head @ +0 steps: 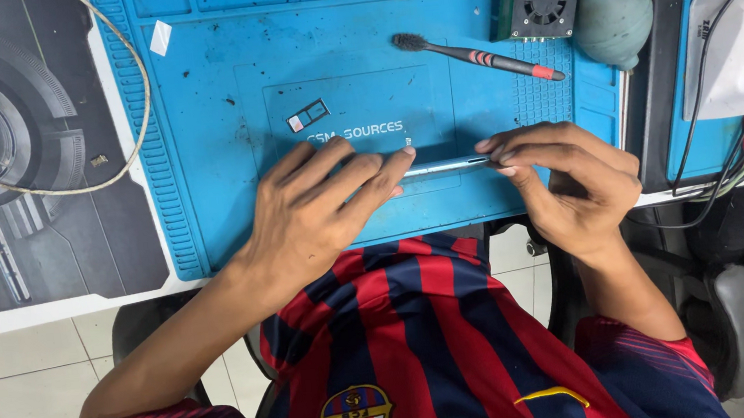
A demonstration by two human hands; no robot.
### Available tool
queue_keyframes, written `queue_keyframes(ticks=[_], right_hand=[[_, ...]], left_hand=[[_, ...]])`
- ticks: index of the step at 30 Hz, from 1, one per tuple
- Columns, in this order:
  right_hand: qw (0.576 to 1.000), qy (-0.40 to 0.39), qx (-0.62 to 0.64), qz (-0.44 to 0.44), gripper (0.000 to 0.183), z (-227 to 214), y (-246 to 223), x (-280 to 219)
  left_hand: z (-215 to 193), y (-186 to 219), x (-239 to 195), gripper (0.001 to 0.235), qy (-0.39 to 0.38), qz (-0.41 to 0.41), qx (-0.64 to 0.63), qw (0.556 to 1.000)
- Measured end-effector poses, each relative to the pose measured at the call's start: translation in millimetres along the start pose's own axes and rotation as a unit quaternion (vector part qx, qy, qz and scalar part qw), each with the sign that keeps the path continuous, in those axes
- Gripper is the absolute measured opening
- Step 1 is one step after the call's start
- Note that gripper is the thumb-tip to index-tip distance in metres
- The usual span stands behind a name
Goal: The person handles a smartphone on a workbench, repeatedly pressing the screen and edges, turning the device over, and using a small tool to pry or adjust the frame. The person also wipes the screen and checks the display while manipulating the phone with both hands.
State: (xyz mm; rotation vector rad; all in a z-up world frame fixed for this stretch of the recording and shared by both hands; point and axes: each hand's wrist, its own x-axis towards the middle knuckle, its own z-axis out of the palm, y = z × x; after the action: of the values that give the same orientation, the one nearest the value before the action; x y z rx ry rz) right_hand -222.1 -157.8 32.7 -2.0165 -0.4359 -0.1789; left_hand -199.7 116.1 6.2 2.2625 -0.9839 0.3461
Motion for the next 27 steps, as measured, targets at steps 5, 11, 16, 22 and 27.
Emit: queue_keyframes(ticks=[5, 11, 16, 22, 27], right_hand=[[1.000, -0.005, -0.006, 0.001, 0.006, -2.6, -2.6, -0.1], [1.000, -0.012, -0.023, -0.004, 0.006, -3.5, -8.5, 3.8], [0.996, -0.030, -0.083, -0.026, 0.012, -4.9, -19.1, 7.9], [0.988, -0.057, -0.135, -0.043, 0.016, -7.7, -25.4, 8.0], [0.993, -0.013, -0.065, -0.095, 0.017, 4.8, -10.8, 1.8]], left_hand=[[1.2, 0.0, -0.1, 0.041, 0.003, -0.001, -0.001, 1.000], [-1.2, -0.1, 0.7, 0.041, 0.002, 0.004, -0.002, 1.000], [-2.2, 0.0, 1.6, 0.038, 0.002, 0.004, -0.016, 1.000], [-2.7, 0.6, 2.9, 0.033, 0.011, 0.013, -0.015, 1.000], [-1.9, 0.9, 2.3, 0.030, 0.015, 0.015, -0.023, 1.000]])
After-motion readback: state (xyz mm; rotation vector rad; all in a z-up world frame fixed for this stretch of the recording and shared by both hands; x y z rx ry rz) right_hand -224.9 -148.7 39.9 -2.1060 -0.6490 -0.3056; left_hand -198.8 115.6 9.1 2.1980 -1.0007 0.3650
